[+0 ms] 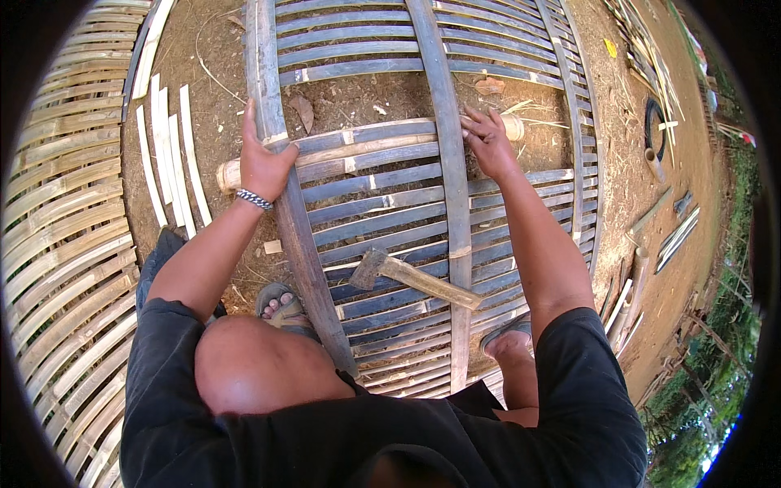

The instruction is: The person builds a bamboo structure by aligning horizontal bamboo slats across vertical supports and securing them with nails using a hammer.

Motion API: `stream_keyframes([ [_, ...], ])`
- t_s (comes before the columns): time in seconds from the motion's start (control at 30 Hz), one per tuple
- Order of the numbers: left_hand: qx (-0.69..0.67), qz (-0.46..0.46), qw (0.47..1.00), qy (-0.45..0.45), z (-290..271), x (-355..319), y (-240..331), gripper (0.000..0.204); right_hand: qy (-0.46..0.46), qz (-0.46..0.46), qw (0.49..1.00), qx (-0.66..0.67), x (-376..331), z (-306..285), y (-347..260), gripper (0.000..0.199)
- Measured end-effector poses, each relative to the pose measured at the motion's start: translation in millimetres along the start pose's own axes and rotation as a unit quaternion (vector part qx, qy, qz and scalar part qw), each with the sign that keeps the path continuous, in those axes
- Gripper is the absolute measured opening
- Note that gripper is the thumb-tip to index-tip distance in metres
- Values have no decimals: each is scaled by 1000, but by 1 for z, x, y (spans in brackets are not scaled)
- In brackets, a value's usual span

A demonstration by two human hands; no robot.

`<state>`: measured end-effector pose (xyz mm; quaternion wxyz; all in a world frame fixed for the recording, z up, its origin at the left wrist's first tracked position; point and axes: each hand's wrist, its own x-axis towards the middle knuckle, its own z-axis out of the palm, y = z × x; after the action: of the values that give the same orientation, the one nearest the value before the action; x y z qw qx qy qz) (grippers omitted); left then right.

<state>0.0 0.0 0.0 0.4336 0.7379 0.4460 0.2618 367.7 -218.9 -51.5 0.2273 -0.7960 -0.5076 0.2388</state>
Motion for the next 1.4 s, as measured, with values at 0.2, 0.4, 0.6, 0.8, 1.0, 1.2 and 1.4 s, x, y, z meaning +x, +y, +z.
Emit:
stream_keyframes([
  [0.2, 67, 22, 997, 19, 0, -4, -4, 100, 128, 82, 985, -85, -10, 8, -34, 30],
  [0.4, 89, 31, 995, -11, -6, -3, -6, 101, 195, 270, 935, 124, -12, 27, -94, 40],
  [0.6, 153, 77, 985, -22, -8, -3, -23, 103, 261, 275, 916, 129, -7, 55, -86, 55],
  [0.8, 191, 63, 979, -33, -6, -4, -25, 104, 274, 293, 910, 101, -1, 57, -97, 54],
  [1.0, 241, -24, 960, -140, -16, -5, 11, 110, 264, 285, 921, -14, -3, 52, -107, 60],
  [1.2, 177, 36, 980, -82, -14, -5, -5, 114, 246, 283, 927, -4, -2, 50, -118, 64],
  [1.4, 165, 29, 982, -87, -12, -5, -4, 114, 250, 294, 922, 33, -3, 52, -110, 64],
])
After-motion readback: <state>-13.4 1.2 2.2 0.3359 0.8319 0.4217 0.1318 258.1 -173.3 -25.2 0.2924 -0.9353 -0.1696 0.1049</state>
